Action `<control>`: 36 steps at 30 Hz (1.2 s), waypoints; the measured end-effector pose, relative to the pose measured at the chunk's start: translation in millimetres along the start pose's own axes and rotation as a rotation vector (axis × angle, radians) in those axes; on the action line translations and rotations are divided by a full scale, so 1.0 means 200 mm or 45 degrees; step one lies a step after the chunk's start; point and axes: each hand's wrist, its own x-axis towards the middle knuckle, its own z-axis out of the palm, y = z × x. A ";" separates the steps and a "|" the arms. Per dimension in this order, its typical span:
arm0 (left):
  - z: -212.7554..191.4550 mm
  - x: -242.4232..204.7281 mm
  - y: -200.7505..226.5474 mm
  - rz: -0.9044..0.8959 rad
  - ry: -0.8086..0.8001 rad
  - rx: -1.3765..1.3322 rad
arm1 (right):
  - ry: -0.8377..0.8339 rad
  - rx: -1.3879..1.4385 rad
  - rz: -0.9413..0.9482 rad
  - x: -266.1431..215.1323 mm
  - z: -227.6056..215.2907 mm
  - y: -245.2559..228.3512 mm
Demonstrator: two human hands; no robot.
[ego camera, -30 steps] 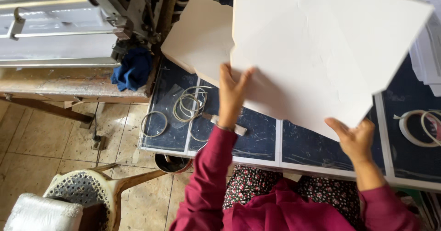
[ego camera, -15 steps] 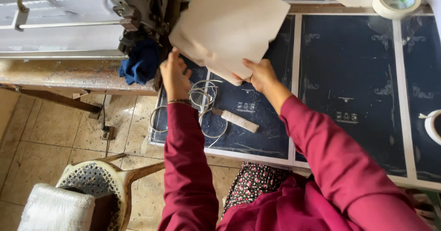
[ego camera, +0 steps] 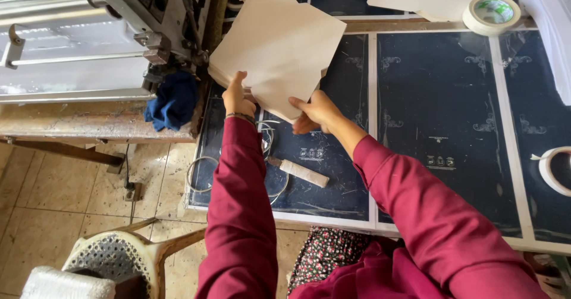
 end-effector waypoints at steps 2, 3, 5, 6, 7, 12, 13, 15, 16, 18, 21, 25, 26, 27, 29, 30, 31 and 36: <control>0.01 0.10 -0.04 -0.018 0.067 0.000 | 0.131 -0.249 -0.092 0.20 -0.10 0.17; 0.04 0.15 -0.05 -0.025 0.127 -0.011 | 0.261 -0.502 -0.201 0.30 -0.16 0.24; 0.08 -0.07 0.03 -0.054 0.185 -0.025 | 0.260 -0.321 -0.152 0.20 -0.19 0.21; 0.10 -0.18 0.07 -0.080 0.247 -0.040 | 0.253 -0.141 -0.104 0.15 -0.20 0.20; 0.10 -0.18 0.06 -0.082 0.248 -0.040 | 0.252 -0.142 -0.102 0.15 -0.19 0.19; 0.10 -0.21 0.01 -0.093 0.135 -0.286 | 0.154 0.521 -0.053 0.20 -0.17 0.08; 0.12 -0.23 0.00 -0.098 0.115 -0.281 | 0.172 0.525 -0.063 0.23 -0.19 0.08; 0.14 -0.28 -0.02 -0.065 -0.042 -0.217 | 0.198 0.526 0.019 0.28 -0.25 0.09; 0.15 -0.38 0.00 -0.071 -0.057 -0.210 | 0.215 0.531 0.015 0.30 -0.28 0.09; 0.16 -0.59 0.03 -0.125 -0.083 -0.211 | 0.245 0.663 -0.061 0.33 -0.35 0.09; 0.11 -0.75 0.05 -0.283 -0.305 -0.236 | 0.270 0.550 -0.152 0.31 -0.45 0.10; 0.09 -0.96 0.12 -0.294 -0.343 -0.326 | 0.304 0.464 -0.201 0.22 -0.59 0.25; 0.09 -0.96 0.09 -0.324 -0.346 -0.328 | 0.327 0.464 -0.201 0.16 -0.63 0.27; 0.09 -0.96 0.05 -0.356 -0.344 -0.332 | 0.348 0.461 -0.199 0.10 -0.67 0.29; 0.07 -1.10 -0.01 -0.354 -0.417 -0.360 | 0.359 0.479 -0.219 0.04 -0.78 0.34; 0.08 -1.17 -0.04 -0.356 -0.484 -0.382 | 0.368 0.500 -0.232 0.01 -0.84 0.37; 0.06 -1.15 -0.12 -0.364 -0.497 -0.371 | 0.385 0.507 -0.234 -0.03 -0.91 0.41; -0.02 -1.03 -0.50 -0.387 -0.480 -0.161 | 0.464 0.601 -0.217 -0.29 -1.13 0.54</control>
